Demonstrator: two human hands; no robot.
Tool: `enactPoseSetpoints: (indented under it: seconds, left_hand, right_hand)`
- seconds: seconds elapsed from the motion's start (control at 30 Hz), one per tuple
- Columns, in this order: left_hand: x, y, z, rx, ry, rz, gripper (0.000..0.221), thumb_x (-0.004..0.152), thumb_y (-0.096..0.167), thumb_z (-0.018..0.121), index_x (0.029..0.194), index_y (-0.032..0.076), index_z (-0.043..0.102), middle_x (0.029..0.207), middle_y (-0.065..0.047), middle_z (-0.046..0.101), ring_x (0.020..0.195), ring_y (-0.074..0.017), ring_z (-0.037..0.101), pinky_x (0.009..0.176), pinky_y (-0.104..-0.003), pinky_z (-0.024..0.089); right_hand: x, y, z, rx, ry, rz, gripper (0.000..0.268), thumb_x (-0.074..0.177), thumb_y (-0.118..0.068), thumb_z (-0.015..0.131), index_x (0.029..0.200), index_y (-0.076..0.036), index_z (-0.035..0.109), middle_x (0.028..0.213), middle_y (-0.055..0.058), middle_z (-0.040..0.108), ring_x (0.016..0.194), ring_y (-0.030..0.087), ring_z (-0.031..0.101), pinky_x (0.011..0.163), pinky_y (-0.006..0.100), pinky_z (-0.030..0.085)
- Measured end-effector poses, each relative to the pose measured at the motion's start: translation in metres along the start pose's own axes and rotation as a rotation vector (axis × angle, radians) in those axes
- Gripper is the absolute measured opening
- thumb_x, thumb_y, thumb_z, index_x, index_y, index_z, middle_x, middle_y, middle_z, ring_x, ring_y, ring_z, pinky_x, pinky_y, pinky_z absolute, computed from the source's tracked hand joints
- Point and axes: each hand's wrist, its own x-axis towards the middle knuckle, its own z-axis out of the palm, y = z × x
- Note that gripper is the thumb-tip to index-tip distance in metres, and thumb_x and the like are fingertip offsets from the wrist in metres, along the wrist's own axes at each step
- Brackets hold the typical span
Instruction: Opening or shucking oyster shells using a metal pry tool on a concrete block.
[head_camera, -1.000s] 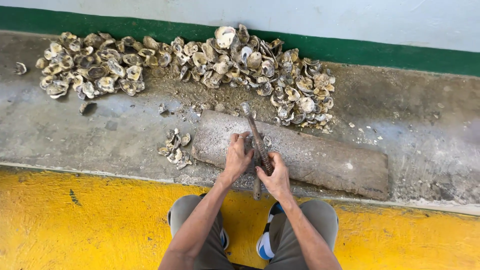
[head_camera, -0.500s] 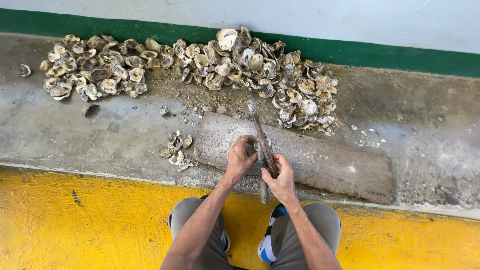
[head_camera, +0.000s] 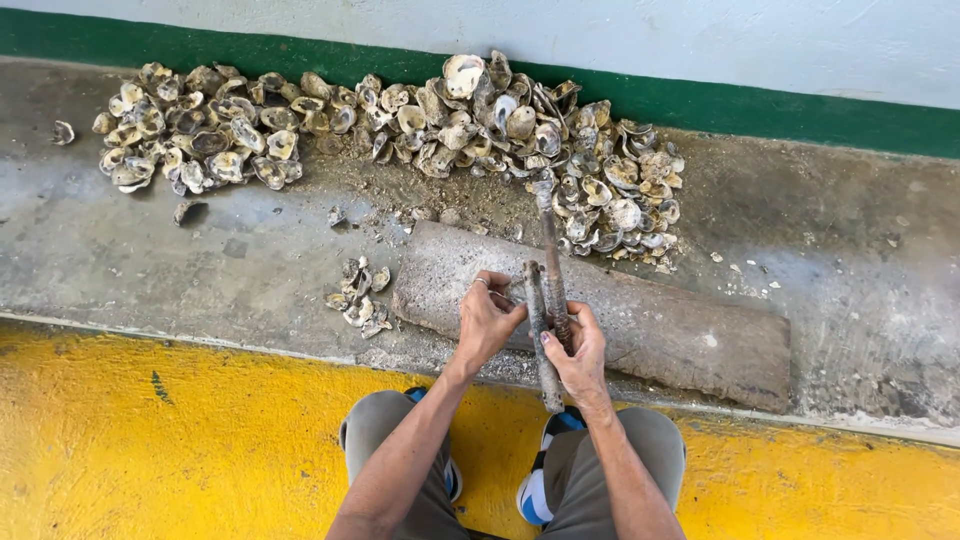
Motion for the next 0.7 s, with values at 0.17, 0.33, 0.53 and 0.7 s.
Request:
enactPoseSetpoints:
  seconds: [0.17, 0.33, 0.53, 0.7]
  left_hand:
    - [0.007, -0.024, 0.003, 0.010, -0.022, -0.076, 0.048, 0.077, 0.010, 0.085, 0.116, -0.003, 0.060, 0.090, -0.013, 0.071, 0.073, -0.0185, 0.071, 0.061, -0.028, 0.062]
    - [0.000, -0.027, -0.004, -0.044, -0.018, -0.050, 0.050, 0.077, 0.009, 0.083, 0.120, 0.000, 0.059, 0.102, -0.015, 0.070, 0.080, -0.0177, 0.072, 0.065, -0.027, 0.063]
    - [-0.003, -0.028, -0.010, -0.141, -0.036, -0.023, 0.050, 0.077, 0.003, 0.077, 0.125, 0.004, 0.060, 0.113, -0.011, 0.069, 0.084, -0.0159, 0.070, 0.070, -0.027, 0.062]
    - [-0.004, -0.025, -0.012, -0.152, -0.024, -0.042, 0.040, 0.086, 0.004, 0.076, 0.122, -0.001, 0.059, 0.105, -0.010, 0.069, 0.082, -0.0144, 0.068, 0.070, -0.028, 0.062]
  right_hand:
    - [-0.001, -0.007, -0.001, 0.004, 0.010, -0.029, 0.037, 0.091, 0.001, 0.064, 0.125, 0.003, 0.050, 0.104, 0.014, 0.073, 0.096, 0.016, 0.072, 0.084, 0.031, 0.059]
    - [-0.001, -0.014, 0.000, 0.021, 0.039, -0.053, 0.037, 0.092, 0.000, 0.063, 0.125, 0.005, 0.049, 0.106, 0.014, 0.071, 0.099, 0.017, 0.072, 0.087, 0.030, 0.059]
    - [0.005, 0.020, -0.012, -0.071, 0.109, -0.066, 0.038, 0.092, 0.002, 0.066, 0.127, 0.005, 0.052, 0.103, 0.011, 0.070, 0.092, 0.011, 0.065, 0.080, 0.025, 0.054]
    - [0.009, 0.022, -0.008, -0.112, 0.148, 0.081, 0.034, 0.090, -0.001, 0.066, 0.122, 0.001, 0.056, 0.093, 0.006, 0.072, 0.077, 0.007, 0.064, 0.065, 0.023, 0.053]
